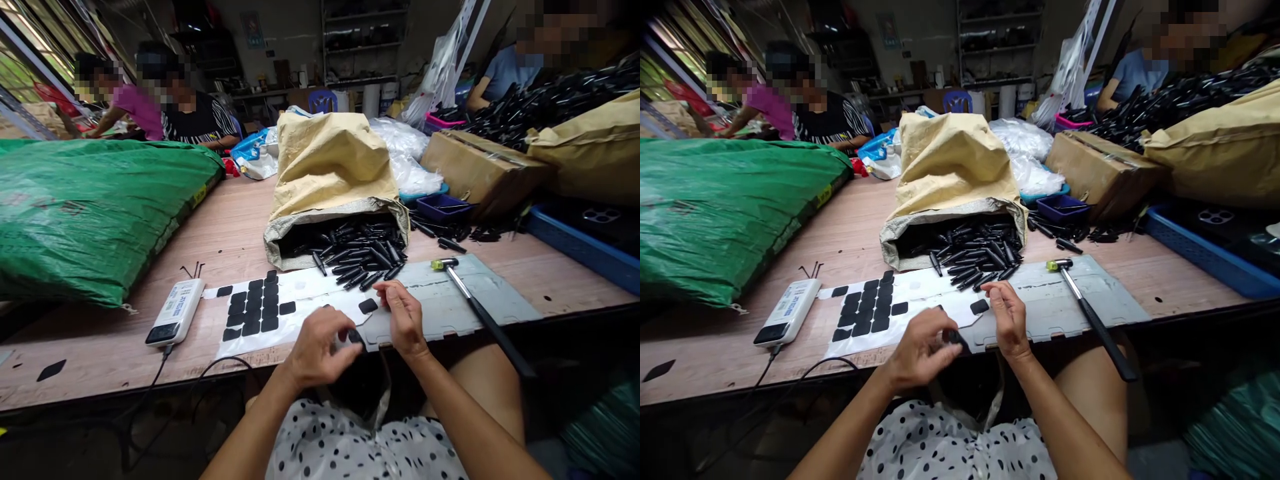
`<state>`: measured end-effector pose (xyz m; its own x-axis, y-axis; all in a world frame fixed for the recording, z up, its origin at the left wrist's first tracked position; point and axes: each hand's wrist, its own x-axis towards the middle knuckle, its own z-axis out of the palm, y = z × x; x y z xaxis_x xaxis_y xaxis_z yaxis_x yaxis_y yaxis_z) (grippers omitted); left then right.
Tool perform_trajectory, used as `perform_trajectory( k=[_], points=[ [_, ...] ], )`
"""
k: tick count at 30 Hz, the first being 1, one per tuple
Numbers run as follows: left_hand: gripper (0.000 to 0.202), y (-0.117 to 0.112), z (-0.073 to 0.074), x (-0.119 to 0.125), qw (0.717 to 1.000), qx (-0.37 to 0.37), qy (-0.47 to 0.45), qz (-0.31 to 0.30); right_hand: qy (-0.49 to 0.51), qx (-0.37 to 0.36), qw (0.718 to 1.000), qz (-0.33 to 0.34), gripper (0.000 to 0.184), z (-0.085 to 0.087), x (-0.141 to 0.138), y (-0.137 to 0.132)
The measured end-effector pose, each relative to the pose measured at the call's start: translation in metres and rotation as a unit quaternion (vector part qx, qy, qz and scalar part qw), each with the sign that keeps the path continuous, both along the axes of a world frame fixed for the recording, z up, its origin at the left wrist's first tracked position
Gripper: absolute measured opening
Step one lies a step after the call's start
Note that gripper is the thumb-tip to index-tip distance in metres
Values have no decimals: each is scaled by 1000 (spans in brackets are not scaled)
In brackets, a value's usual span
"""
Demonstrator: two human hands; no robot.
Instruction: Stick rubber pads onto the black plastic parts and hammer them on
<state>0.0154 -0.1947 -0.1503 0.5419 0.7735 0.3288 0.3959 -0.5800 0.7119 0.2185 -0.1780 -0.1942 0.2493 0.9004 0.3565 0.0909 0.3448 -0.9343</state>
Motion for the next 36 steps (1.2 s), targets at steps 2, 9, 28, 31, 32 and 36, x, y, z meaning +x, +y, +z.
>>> perform_trajectory(
  k=[2, 9, 28, 31, 32, 36],
  points=[
    [10, -20, -5, 6, 996, 22, 69, -52, 0, -9, 1000, 11, 32, -3, 1, 1],
    [17, -53, -29, 23, 971, 114, 204, -44, -14, -12, 1000, 19, 28, 0, 1, 0],
    [12, 108, -9, -12, 872, -109, 193, 437, -410, -96, 834, -356, 28, 35, 105, 6],
    [13, 90, -12, -17, 896, -64, 155, 410, -492, -269, 762, -326, 49, 27, 144, 7],
    [15, 82, -13, -16, 908, -50, 134, 395, -502, -304, 753, -300, 52, 23, 153, 7],
    [19, 53, -13, 0, 962, -23, 64, 266, -504, -322, 758, -259, 40, 11, 165, 7]
  ],
)
